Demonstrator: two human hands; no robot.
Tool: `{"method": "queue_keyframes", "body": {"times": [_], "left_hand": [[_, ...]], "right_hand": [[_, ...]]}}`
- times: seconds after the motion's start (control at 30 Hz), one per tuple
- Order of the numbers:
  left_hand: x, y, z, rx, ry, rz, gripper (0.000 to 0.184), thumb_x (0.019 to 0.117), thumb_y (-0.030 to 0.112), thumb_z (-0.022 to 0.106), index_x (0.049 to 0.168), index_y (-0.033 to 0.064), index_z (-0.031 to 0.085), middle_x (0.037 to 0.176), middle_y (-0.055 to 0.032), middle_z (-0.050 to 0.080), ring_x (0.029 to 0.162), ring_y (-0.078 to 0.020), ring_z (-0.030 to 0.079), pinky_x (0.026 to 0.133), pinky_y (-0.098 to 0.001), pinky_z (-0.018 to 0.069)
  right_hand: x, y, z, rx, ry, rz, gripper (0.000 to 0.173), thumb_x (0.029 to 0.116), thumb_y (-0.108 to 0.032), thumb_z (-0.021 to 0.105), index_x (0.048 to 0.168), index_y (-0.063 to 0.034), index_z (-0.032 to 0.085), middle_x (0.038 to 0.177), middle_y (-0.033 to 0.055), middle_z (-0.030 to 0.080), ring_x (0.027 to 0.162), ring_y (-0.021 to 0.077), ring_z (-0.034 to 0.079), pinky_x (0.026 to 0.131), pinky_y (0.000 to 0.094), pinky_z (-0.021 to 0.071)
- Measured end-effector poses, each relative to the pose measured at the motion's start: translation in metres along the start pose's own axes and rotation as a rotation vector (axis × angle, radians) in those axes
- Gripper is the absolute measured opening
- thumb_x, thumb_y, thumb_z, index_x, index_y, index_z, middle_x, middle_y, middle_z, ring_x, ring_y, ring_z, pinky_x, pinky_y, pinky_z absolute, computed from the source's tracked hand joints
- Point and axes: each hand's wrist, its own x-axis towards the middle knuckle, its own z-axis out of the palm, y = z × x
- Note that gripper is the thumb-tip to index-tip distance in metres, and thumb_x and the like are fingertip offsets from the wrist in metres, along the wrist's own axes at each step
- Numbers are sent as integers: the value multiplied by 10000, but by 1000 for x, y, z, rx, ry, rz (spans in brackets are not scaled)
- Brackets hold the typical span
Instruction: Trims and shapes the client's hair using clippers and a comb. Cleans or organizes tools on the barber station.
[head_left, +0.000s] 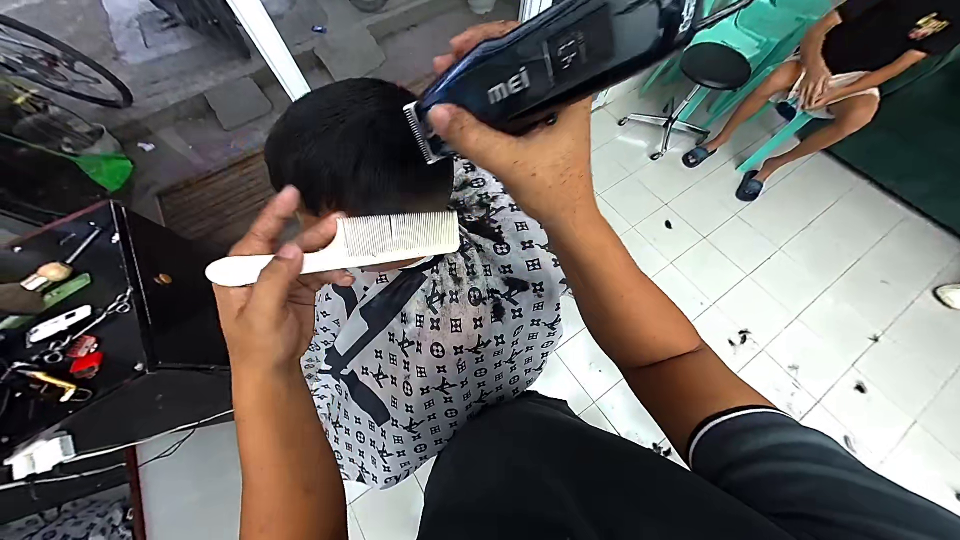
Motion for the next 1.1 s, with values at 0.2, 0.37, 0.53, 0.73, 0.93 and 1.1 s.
{"method": "queue_keyframes", "body": {"times": [0.2, 0.37, 0.53, 0.73, 0.93, 1.1], "left_hand": [[30, 1, 20, -48, 164, 64, 459, 1055, 85, 334, 1513, 89, 358, 1164, -18, 755, 858, -145, 758, 736, -283, 640], [43, 4, 25, -83, 173, 158, 499, 1057, 69, 328, 1552, 60, 269, 1243, -50, 720, 879, -164, 755, 725, -283, 639], [42, 5, 24, -98, 151, 194, 514, 1047, 58, 344, 1554, 61, 260, 1254, -52, 713, 913, -176, 753, 737, -292, 641], [51, 21, 19, 15, 119, 280, 500, 1053, 84, 348, 1540, 30, 248, 1319, -45, 682, 921, -145, 728, 768, -280, 608], [130, 63, 38, 107, 168, -7, 227, 1108, 149, 322, 1106, 109, 545, 987, -8, 736, 924, -141, 728, 840, -297, 604], [171, 62, 30, 240, 205, -484, 268, 1110, 314, 421, 1202, 95, 546, 968, -21, 769, 860, -115, 756, 763, -229, 612]], "right_hand": [[4, 18, -18, -37, 95, 136, 468, 781, -53, 858, 1146, 96, 605, 1027, 169, 734, 985, 223, 739, 884, 380, 631], [12, 24, -19, -20, 108, 203, 475, 780, -101, 869, 1139, 81, 618, 989, 160, 736, 949, 223, 742, 859, 390, 638], [14, 11, 1, 24, 55, 157, 451, 773, -63, 867, 1115, 97, 621, 974, 163, 733, 929, 207, 742, 855, 373, 639], [2, -14, 19, 56, -100, 93, 507, 777, -93, 873, 1165, 111, 618, 1067, 172, 731, 1015, 214, 730, 924, 385, 622], [-11, -21, -14, 161, 17, 36, 477, 815, 6, 809, 1208, 124, 566, 1133, 203, 718, 1079, 274, 718, 975, 419, 601], [-26, -21, -52, 143, 17, 15, 447, 863, -47, 783, 1240, 67, 572, 1192, 179, 706, 1132, 299, 698, 1009, 468, 579]]}}
